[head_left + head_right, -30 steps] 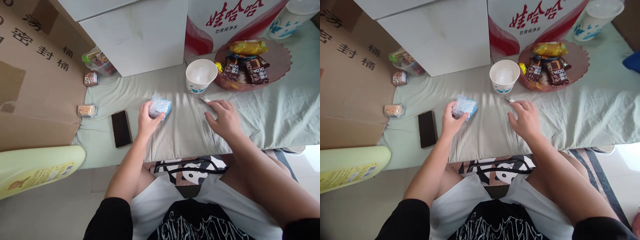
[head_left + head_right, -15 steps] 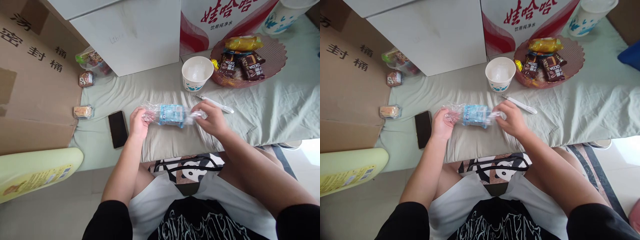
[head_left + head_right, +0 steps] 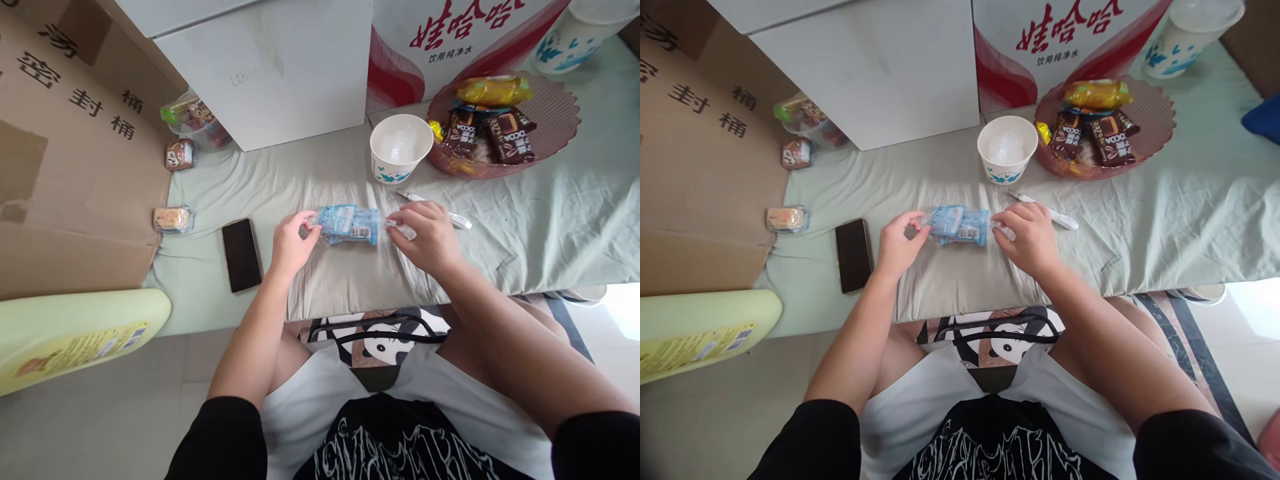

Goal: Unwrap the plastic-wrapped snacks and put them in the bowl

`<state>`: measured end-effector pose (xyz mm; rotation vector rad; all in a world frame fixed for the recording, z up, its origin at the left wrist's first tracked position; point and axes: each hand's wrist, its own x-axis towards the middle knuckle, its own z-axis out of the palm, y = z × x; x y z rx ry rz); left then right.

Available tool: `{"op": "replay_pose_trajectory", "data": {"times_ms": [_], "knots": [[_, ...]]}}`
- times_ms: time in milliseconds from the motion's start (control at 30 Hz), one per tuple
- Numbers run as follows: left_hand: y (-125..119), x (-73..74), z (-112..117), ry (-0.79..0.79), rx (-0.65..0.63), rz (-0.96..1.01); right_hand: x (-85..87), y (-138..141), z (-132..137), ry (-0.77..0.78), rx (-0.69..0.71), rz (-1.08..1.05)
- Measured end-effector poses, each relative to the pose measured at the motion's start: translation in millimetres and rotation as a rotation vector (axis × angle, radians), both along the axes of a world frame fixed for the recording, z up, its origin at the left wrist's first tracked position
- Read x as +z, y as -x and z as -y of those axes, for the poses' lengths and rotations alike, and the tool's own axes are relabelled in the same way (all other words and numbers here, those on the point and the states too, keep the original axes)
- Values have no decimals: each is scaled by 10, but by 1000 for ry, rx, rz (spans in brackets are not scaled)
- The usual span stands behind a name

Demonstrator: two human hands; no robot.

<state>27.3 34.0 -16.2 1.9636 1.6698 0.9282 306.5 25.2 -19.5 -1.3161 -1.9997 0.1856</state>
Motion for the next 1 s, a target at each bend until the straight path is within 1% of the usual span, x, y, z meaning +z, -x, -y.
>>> {"op": "replay_pose_trajectory", "data": {"times_ms": [67,133,200,233,300,333,367,400,433,467,567,600,633,667,733,800,833,900,933,1000], "knots": [[4,96,52,-86,-23,-26,68,-12,42,-81,1,-27],[4,225,150,-174,-38,-26,176,-46,114,-149,18,-49],[-9,352,283,-227,-25,22,287,-83,214,-147,95,-61],[-17,403,353,-226,-24,66,328,-98,268,-98,173,-67],[-29,463,474,-149,-55,175,362,-116,366,107,370,-53],[-29,470,515,-64,-88,230,354,-116,402,232,450,-16],[-24,464,538,42,-125,283,333,-109,427,340,491,39],[-14,447,543,142,-141,328,302,-95,439,413,487,104],[1,423,528,209,-114,361,266,-74,438,440,445,165],[21,395,496,232,-42,373,229,-48,427,427,385,209],[94,308,345,132,294,295,131,51,344,267,231,222],[116,281,293,132,359,258,102,88,307,215,205,206],[132,254,248,169,373,229,73,127,270,175,194,189],[137,230,214,221,352,210,44,168,234,154,194,175],[109,195,180,311,275,202,-16,255,168,161,207,160],[28,194,186,355,177,269,-71,345,114,197,241,165],[-24,210,199,376,121,348,-92,386,90,216,254,164],[-124,275,231,433,19,586,-116,447,45,255,246,118],[-164,318,245,464,-16,726,-119,462,23,278,222,68],[-210,409,261,505,-35,982,-109,459,-22,323,151,-59]]}}
